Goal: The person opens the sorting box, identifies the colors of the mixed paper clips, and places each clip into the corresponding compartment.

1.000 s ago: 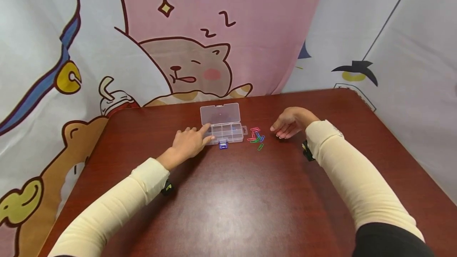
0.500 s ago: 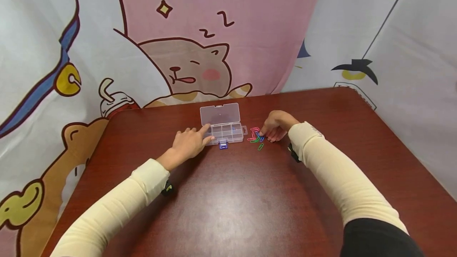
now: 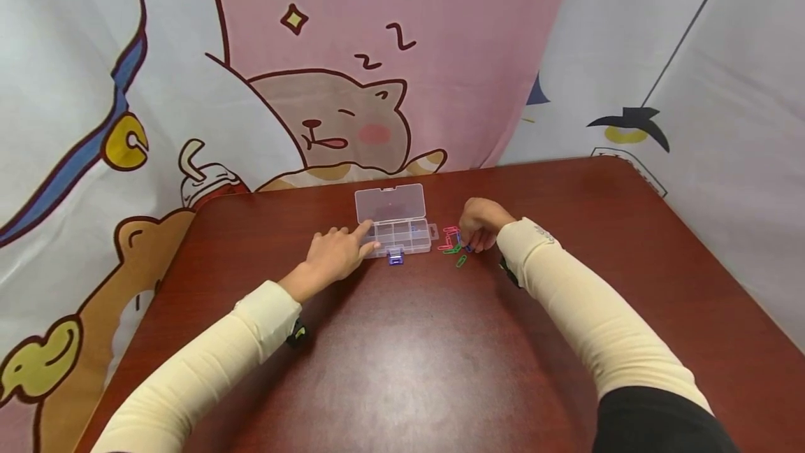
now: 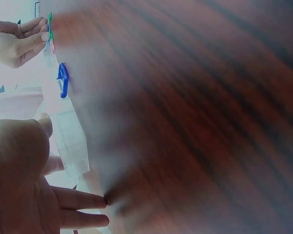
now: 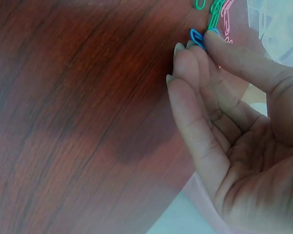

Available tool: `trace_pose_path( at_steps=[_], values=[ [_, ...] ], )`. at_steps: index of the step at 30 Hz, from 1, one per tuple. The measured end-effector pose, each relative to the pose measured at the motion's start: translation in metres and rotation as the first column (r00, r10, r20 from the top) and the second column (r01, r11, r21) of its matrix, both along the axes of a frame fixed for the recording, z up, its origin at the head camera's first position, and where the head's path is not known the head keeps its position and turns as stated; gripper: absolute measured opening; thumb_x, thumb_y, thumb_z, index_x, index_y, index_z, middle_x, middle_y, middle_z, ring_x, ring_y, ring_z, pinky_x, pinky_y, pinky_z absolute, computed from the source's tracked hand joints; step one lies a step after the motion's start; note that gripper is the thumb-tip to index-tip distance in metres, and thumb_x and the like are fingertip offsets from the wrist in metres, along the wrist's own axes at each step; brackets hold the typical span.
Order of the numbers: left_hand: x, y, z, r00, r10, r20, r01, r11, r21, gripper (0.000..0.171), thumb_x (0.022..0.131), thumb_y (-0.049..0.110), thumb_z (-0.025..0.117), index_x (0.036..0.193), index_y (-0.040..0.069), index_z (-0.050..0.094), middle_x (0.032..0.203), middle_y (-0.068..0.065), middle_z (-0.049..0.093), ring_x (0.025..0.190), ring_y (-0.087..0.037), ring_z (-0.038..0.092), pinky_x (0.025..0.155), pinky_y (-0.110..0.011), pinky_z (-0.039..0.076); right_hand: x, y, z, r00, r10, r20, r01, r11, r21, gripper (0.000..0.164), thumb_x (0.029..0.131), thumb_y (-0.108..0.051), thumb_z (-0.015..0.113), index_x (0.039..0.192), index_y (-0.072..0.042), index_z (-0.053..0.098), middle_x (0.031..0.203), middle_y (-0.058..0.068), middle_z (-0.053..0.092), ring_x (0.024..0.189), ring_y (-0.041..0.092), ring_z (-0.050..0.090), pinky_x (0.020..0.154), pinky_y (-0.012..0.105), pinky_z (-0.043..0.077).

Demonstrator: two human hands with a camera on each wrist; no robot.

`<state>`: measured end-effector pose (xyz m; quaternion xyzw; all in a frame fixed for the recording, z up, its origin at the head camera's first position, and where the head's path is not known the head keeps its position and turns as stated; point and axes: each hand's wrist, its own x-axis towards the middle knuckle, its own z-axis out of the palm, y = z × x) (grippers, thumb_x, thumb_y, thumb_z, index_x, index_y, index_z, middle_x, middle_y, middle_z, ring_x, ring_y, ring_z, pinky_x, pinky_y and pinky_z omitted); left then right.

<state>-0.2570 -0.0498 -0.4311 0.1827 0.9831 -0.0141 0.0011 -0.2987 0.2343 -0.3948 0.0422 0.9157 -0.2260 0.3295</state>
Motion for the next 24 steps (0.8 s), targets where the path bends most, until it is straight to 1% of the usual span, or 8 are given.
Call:
trace_pose_path(
  at_steps=[4,8,12,16,21,24],
  values=[
    [0.000,0.001,-0.001,1.000,0.000,-0.001,0.000,1.000,0.002,0.057,0.090,0.062,0.026,0.137,0.031,0.031,0.102,-0.015,0.060,0.091,-0.032,0.054,0.073,-0.049,0.038,-0.002,0.007,-0.003,0.999,-0.035,0.025,0.036,0.998,-0.053,0.017,0.074,-0.010,0.071,0.080,0.005,0.068,0.072,0.013,0.066,0.065,0.021,0.065,0.061,0.036,0.051],
    [0.000,0.000,-0.001,1.000,-0.003,-0.001,0.003,1.000,0.005,0.057,0.090,0.062,0.027,0.137,0.030,0.032,0.100,-0.015,0.060,0.091,-0.032,0.054,0.072,-0.049,0.038,-0.007,0.016,-0.004,0.992,-0.087,0.093,0.102,0.980,-0.170,0.019,0.077,-0.011,0.071,0.084,0.006,0.067,0.069,0.011,0.065,0.062,0.018,0.064,0.062,0.035,0.051],
    [0.000,0.000,0.000,1.000,-0.004,-0.012,0.004,1.000,-0.005,0.057,0.090,0.062,0.026,0.138,0.031,0.032,0.099,-0.015,0.060,0.089,-0.031,0.054,0.071,-0.049,0.039,-0.012,0.025,-0.002,0.979,-0.128,0.159,0.169,0.944,-0.283,0.019,0.079,-0.010,0.070,0.087,0.006,0.065,0.067,0.009,0.064,0.061,0.016,0.063,0.063,0.033,0.051],
    [0.000,0.000,0.000,1.000,-0.005,-0.013,0.005,1.000,-0.008,0.058,0.090,0.062,0.026,0.139,0.031,0.031,0.100,-0.014,0.060,0.090,-0.031,0.054,0.072,-0.048,0.039,-0.016,0.028,0.002,0.969,-0.158,0.191,0.220,0.905,-0.365,0.020,0.080,-0.011,0.069,0.090,0.005,0.065,0.068,0.008,0.064,0.062,0.015,0.063,0.064,0.032,0.050],
    [-0.001,0.001,0.000,1.000,-0.002,0.009,0.002,1.000,-0.008,0.059,0.090,0.062,0.025,0.139,0.031,0.030,0.103,-0.015,0.059,0.093,-0.032,0.053,0.074,-0.049,0.038,-0.017,0.025,0.006,0.961,-0.186,0.205,0.261,0.855,-0.447,0.027,0.080,-0.011,0.070,0.099,0.007,0.063,0.073,0.010,0.065,0.065,0.016,0.063,0.068,0.032,0.050],
    [-0.001,0.001,0.000,1.000,0.003,0.017,-0.002,1.000,-0.013,0.059,0.089,0.063,0.024,0.139,0.031,0.029,0.104,-0.015,0.059,0.094,-0.032,0.053,0.075,-0.050,0.038,-0.017,0.020,0.007,0.957,-0.192,0.217,0.277,0.828,-0.488,0.029,0.078,-0.012,0.071,0.099,0.006,0.063,0.077,0.012,0.066,0.068,0.018,0.064,0.071,0.034,0.049]
  ],
)
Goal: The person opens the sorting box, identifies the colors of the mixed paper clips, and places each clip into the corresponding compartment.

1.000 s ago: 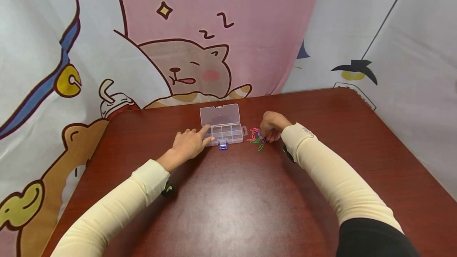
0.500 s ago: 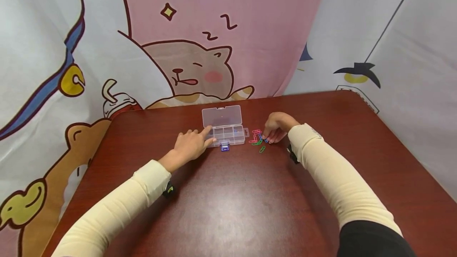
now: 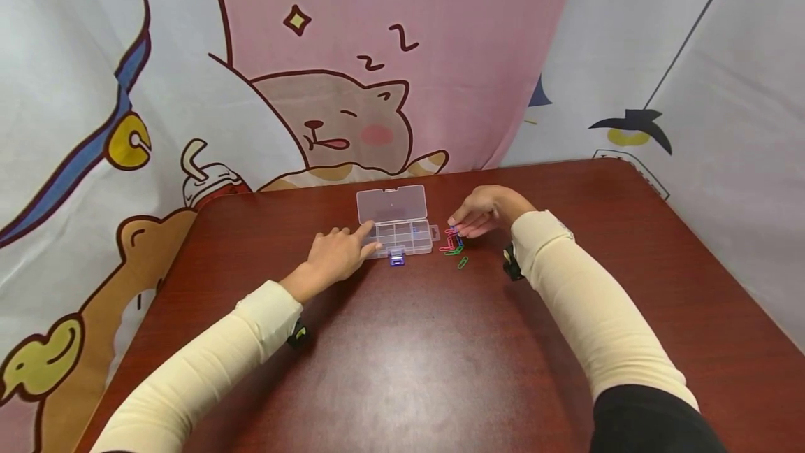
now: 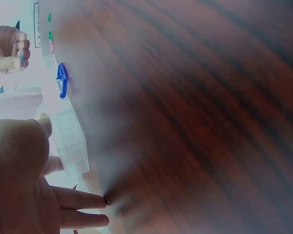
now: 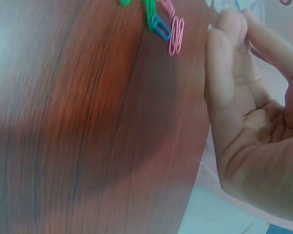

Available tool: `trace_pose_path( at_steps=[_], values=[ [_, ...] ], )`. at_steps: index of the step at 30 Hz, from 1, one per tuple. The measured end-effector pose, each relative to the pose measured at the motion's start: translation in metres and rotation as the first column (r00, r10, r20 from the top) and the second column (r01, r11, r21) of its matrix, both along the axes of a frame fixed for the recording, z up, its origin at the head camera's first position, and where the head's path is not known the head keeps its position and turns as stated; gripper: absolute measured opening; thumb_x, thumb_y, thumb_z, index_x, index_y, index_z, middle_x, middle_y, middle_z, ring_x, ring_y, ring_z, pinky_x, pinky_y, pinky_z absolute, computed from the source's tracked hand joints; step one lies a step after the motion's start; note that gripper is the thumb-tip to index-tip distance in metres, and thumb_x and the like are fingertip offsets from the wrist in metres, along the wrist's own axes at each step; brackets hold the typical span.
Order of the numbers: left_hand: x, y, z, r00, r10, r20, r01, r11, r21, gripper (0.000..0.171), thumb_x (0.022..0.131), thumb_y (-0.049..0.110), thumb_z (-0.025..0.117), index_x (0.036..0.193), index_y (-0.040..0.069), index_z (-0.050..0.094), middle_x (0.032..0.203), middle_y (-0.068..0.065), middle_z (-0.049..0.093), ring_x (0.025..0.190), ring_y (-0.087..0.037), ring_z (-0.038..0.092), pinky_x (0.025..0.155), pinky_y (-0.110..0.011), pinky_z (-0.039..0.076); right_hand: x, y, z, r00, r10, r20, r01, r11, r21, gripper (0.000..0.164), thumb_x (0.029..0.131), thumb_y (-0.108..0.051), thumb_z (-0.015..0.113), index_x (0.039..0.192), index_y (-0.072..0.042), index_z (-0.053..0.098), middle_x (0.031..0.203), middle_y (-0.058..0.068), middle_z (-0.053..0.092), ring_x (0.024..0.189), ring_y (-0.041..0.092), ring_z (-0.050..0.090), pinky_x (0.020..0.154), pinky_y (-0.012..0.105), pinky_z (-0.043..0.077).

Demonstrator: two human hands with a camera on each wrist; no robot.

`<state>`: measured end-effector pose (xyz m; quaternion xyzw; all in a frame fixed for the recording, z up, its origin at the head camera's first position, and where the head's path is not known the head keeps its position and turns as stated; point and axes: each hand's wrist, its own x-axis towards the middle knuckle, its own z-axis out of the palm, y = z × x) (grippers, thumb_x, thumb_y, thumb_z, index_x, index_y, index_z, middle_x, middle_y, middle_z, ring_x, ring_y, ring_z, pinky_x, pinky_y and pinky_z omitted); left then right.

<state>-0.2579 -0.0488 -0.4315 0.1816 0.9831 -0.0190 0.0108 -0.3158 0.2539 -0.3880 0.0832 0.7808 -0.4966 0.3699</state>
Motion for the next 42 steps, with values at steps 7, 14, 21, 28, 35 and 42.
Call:
trace_pose_path(
  at_steps=[7,14,21,28,35,42],
  values=[
    [-0.001,0.001,0.001,1.000,0.002,-0.005,-0.002,1.000,-0.005,0.059,0.089,0.063,0.024,0.139,0.031,0.030,0.101,-0.015,0.059,0.091,-0.031,0.052,0.074,-0.048,0.037,-0.005,-0.018,-0.001,0.999,0.010,0.034,-0.007,0.997,-0.078,0.032,0.078,-0.013,0.071,0.103,0.005,0.062,0.081,0.011,0.065,0.072,0.018,0.064,0.076,0.036,0.048],
    [0.000,0.003,0.001,1.000,-0.001,-0.004,0.001,1.000,0.004,0.058,0.090,0.062,0.026,0.138,0.031,0.031,0.102,-0.015,0.059,0.092,-0.031,0.053,0.073,-0.049,0.038,-0.010,-0.037,-0.003,1.000,0.009,0.028,-0.006,0.995,-0.095,0.038,0.081,-0.013,0.069,0.111,0.007,0.057,0.080,0.011,0.066,0.070,0.017,0.064,0.074,0.035,0.048],
    [0.001,0.005,0.005,1.000,-0.007,0.001,0.007,1.000,-0.013,0.059,0.090,0.061,0.024,0.140,0.030,0.030,0.106,-0.015,0.059,0.095,-0.032,0.053,0.075,-0.049,0.038,-0.013,-0.045,-0.001,0.998,-0.050,0.040,0.055,0.992,-0.116,0.037,0.082,-0.011,0.067,0.113,0.006,0.058,0.084,0.014,0.067,0.072,0.019,0.065,0.075,0.034,0.048],
    [0.001,0.003,0.005,1.000,-0.006,-0.012,0.006,1.000,0.002,0.058,0.090,0.062,0.026,0.139,0.030,0.031,0.103,-0.015,0.060,0.093,-0.032,0.054,0.073,-0.049,0.038,-0.015,-0.044,0.000,0.998,-0.044,0.041,0.049,0.992,-0.121,0.040,0.083,-0.011,0.067,0.116,0.008,0.055,0.082,0.013,0.067,0.072,0.019,0.065,0.074,0.034,0.048],
    [0.001,0.001,0.004,1.000,-0.004,-0.004,0.004,1.000,0.009,0.057,0.090,0.061,0.027,0.138,0.030,0.031,0.101,-0.016,0.059,0.091,-0.032,0.054,0.073,-0.049,0.038,-0.016,-0.042,-0.002,0.998,-0.031,0.051,0.037,0.993,-0.110,0.040,0.084,-0.012,0.065,0.117,0.007,0.055,0.083,0.013,0.067,0.072,0.019,0.065,0.074,0.035,0.048],
    [0.002,0.001,0.004,1.000,0.002,0.005,-0.002,1.000,0.006,0.057,0.091,0.060,0.027,0.138,0.030,0.030,0.102,-0.016,0.059,0.092,-0.032,0.053,0.073,-0.049,0.038,-0.015,-0.041,-0.002,0.999,-0.023,0.049,0.027,0.995,-0.094,0.039,0.084,-0.013,0.066,0.116,0.005,0.055,0.081,0.012,0.067,0.070,0.018,0.065,0.074,0.035,0.048]
  ],
)
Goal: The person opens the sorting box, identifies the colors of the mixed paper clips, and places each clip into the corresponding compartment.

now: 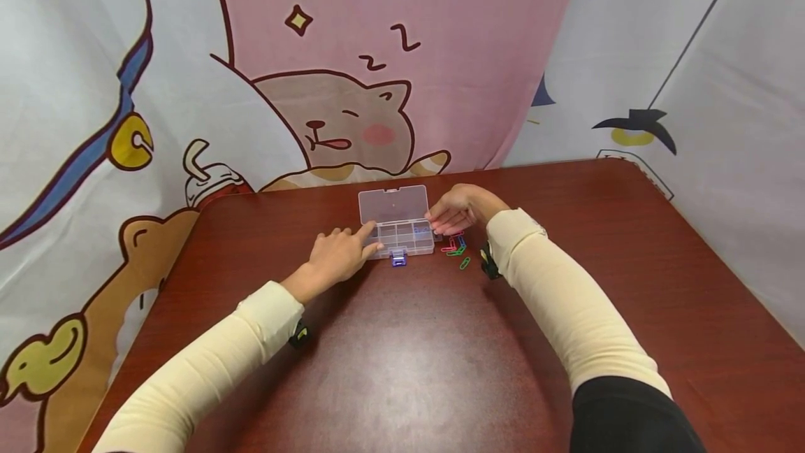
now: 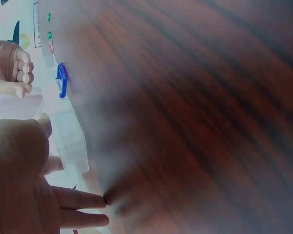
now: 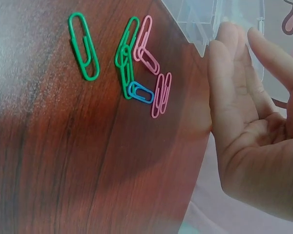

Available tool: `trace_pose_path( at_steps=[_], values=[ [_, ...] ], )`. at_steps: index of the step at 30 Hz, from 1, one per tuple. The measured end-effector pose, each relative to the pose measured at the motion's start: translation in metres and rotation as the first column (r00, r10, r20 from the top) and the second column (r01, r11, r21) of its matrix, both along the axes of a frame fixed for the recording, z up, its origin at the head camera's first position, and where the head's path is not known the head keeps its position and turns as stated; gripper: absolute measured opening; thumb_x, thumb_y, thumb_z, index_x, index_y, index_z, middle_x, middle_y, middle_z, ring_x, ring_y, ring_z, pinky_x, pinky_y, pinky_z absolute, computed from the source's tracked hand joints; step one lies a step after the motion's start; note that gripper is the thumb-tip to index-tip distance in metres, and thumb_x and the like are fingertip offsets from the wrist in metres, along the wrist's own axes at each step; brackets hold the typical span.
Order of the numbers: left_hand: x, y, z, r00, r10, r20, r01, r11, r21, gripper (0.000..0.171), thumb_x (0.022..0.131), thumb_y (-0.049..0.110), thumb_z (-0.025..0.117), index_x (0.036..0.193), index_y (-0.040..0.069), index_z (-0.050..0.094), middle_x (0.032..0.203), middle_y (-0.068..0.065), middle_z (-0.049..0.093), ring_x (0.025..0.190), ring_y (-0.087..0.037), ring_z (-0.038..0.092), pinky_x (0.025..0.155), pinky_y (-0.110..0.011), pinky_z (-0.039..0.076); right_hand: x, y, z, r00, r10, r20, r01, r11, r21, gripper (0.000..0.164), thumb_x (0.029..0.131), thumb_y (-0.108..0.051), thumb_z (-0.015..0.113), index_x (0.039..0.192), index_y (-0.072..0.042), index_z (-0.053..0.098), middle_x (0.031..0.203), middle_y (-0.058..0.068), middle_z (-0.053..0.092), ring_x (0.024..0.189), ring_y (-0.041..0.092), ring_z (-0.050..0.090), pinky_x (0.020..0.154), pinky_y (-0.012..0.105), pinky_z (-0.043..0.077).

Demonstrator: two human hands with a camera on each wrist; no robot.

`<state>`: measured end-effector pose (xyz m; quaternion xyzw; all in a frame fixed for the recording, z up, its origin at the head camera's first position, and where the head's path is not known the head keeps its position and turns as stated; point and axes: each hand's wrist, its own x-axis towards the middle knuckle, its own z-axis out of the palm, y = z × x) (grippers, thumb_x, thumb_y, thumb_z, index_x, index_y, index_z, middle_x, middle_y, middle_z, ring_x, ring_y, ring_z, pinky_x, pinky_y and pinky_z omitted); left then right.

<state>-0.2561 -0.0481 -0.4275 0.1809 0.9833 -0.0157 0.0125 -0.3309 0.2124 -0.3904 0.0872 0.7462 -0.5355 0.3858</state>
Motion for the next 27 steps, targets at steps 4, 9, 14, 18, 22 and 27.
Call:
trace_pose_path(
  at_steps=[4,9,14,18,22,27],
  values=[
    [0.000,0.000,-0.001,1.000,-0.001,0.002,0.001,1.000,-0.003,0.058,0.090,0.061,0.026,0.139,0.031,0.029,0.104,-0.016,0.059,0.094,-0.032,0.053,0.074,-0.049,0.038,0.002,0.002,0.001,1.000,-0.004,-0.007,0.004,1.000,0.009,0.038,0.083,-0.013,0.067,0.115,0.005,0.056,0.079,0.012,0.067,0.069,0.019,0.065,0.073,0.035,0.049],
    [0.000,-0.001,-0.001,1.000,0.000,-0.012,0.000,1.000,-0.012,0.060,0.090,0.062,0.025,0.141,0.031,0.029,0.105,-0.015,0.059,0.094,-0.032,0.053,0.074,-0.049,0.038,0.006,0.009,0.001,1.000,-0.005,-0.015,0.005,1.000,0.022,0.038,0.082,-0.014,0.067,0.114,0.006,0.058,0.080,0.012,0.067,0.071,0.020,0.065,0.073,0.036,0.049],
    [0.000,-0.001,0.000,1.000,-0.009,-0.017,0.009,1.000,-0.004,0.059,0.090,0.061,0.025,0.140,0.030,0.030,0.104,-0.015,0.059,0.094,-0.032,0.053,0.074,-0.050,0.038,0.014,0.025,0.000,1.000,0.008,-0.017,-0.007,0.999,0.049,0.037,0.081,-0.016,0.069,0.109,0.006,0.060,0.081,0.013,0.067,0.072,0.021,0.065,0.072,0.036,0.049],
    [0.000,-0.001,0.000,1.000,-0.002,-0.005,0.002,1.000,0.004,0.059,0.090,0.062,0.026,0.140,0.030,0.030,0.106,-0.016,0.059,0.096,-0.033,0.053,0.075,-0.050,0.038,0.024,0.039,0.000,0.999,0.046,-0.015,-0.044,0.995,0.093,0.034,0.081,-0.017,0.069,0.104,0.006,0.062,0.079,0.012,0.067,0.070,0.019,0.065,0.070,0.036,0.050],
    [-0.001,-0.001,0.000,1.000,0.005,0.005,-0.005,1.000,-0.001,0.060,0.089,0.063,0.025,0.140,0.031,0.029,0.106,-0.015,0.059,0.096,-0.032,0.052,0.076,-0.050,0.037,0.033,0.053,0.000,0.997,0.079,-0.004,-0.078,0.985,0.152,0.032,0.081,-0.018,0.069,0.100,0.006,0.063,0.075,0.009,0.066,0.067,0.017,0.064,0.067,0.034,0.050],
    [-0.001,0.000,-0.001,1.000,0.000,0.004,0.000,1.000,0.001,0.060,0.090,0.062,0.026,0.140,0.030,0.029,0.105,-0.015,0.059,0.094,-0.032,0.052,0.075,-0.050,0.037,0.041,0.065,-0.004,0.994,0.112,0.007,-0.111,0.972,0.209,0.031,0.080,-0.018,0.069,0.099,0.006,0.064,0.074,0.008,0.066,0.065,0.016,0.064,0.066,0.033,0.050]
  ],
)
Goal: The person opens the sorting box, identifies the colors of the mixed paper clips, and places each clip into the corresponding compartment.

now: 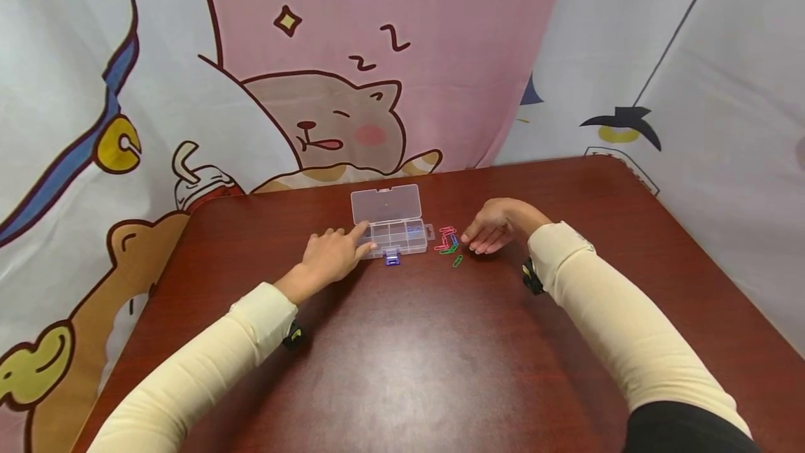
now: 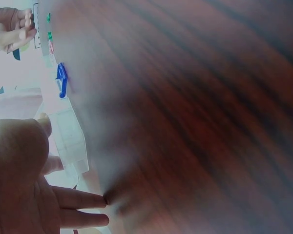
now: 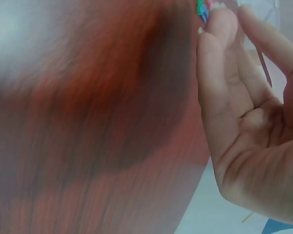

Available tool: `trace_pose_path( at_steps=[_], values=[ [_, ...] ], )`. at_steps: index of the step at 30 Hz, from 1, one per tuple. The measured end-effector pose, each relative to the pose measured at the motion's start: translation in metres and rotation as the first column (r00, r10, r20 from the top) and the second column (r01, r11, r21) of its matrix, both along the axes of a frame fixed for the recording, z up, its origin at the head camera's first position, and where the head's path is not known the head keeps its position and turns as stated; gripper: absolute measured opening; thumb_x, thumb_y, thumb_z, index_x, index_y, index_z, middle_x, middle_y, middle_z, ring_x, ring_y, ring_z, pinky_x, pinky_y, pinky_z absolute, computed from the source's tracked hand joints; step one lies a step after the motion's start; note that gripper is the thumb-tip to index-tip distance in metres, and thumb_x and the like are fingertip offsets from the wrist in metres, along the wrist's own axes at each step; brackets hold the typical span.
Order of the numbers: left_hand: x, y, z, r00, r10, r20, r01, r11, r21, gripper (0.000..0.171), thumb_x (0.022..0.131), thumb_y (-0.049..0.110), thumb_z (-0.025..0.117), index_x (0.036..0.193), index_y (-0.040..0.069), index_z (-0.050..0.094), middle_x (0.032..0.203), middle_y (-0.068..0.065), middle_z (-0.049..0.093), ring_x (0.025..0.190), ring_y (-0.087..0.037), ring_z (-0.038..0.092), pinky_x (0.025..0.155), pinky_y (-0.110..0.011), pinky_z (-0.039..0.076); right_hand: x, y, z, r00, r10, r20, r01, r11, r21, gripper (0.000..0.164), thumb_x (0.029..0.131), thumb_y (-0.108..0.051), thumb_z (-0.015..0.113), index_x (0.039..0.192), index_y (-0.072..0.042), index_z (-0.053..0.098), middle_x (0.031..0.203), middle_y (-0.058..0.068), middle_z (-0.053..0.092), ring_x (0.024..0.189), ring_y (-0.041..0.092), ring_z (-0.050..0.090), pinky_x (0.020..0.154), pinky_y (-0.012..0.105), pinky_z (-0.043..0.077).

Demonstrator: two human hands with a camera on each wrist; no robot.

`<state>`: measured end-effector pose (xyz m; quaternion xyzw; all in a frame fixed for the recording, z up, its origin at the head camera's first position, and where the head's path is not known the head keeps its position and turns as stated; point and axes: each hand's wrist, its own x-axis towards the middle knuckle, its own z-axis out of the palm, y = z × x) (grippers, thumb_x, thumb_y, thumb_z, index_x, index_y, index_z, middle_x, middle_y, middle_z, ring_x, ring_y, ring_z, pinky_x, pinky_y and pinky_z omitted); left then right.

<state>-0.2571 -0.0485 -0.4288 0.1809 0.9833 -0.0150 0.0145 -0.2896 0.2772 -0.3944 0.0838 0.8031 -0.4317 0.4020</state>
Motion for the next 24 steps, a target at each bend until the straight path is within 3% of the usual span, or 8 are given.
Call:
trace_pose_path(
  at_steps=[6,11,17,24],
  values=[
    [0.000,-0.001,-0.002,1.000,-0.007,-0.015,0.007,1.000,-0.004,0.060,0.090,0.062,0.025,0.140,0.030,0.030,0.103,-0.015,0.059,0.092,-0.032,0.053,0.074,-0.049,0.038,0.010,-0.003,-0.005,0.996,0.076,-0.045,-0.072,0.995,0.070,0.029,0.078,-0.019,0.072,0.095,0.004,0.067,0.075,0.010,0.067,0.066,0.017,0.065,0.063,0.032,0.051],
    [0.000,-0.001,-0.004,1.000,-0.012,-0.022,0.012,1.000,-0.002,0.059,0.090,0.062,0.025,0.140,0.030,0.031,0.101,-0.014,0.060,0.090,-0.031,0.054,0.073,-0.049,0.038,0.017,-0.013,-0.007,0.990,0.089,-0.107,-0.073,0.987,0.146,0.026,0.077,-0.021,0.073,0.089,0.001,0.070,0.076,0.012,0.067,0.067,0.019,0.066,0.063,0.033,0.051],
    [-0.001,-0.001,-0.003,0.999,-0.009,-0.044,0.010,1.000,0.012,0.057,0.090,0.061,0.026,0.136,0.029,0.033,0.098,-0.015,0.060,0.088,-0.032,0.054,0.071,-0.049,0.038,0.021,-0.030,-0.004,0.950,0.214,-0.229,-0.132,0.936,0.326,0.026,0.075,-0.023,0.075,0.078,0.002,0.070,0.071,0.011,0.067,0.063,0.019,0.065,0.058,0.033,0.051],
    [0.000,0.000,-0.003,0.999,-0.014,-0.032,0.015,1.000,0.012,0.056,0.090,0.061,0.025,0.136,0.029,0.033,0.099,-0.016,0.060,0.089,-0.032,0.054,0.072,-0.050,0.038,0.024,-0.045,-0.003,0.925,0.284,-0.252,-0.147,0.880,0.452,0.023,0.071,-0.019,0.078,0.072,0.002,0.068,0.065,0.009,0.066,0.057,0.018,0.064,0.054,0.033,0.050]
  ],
)
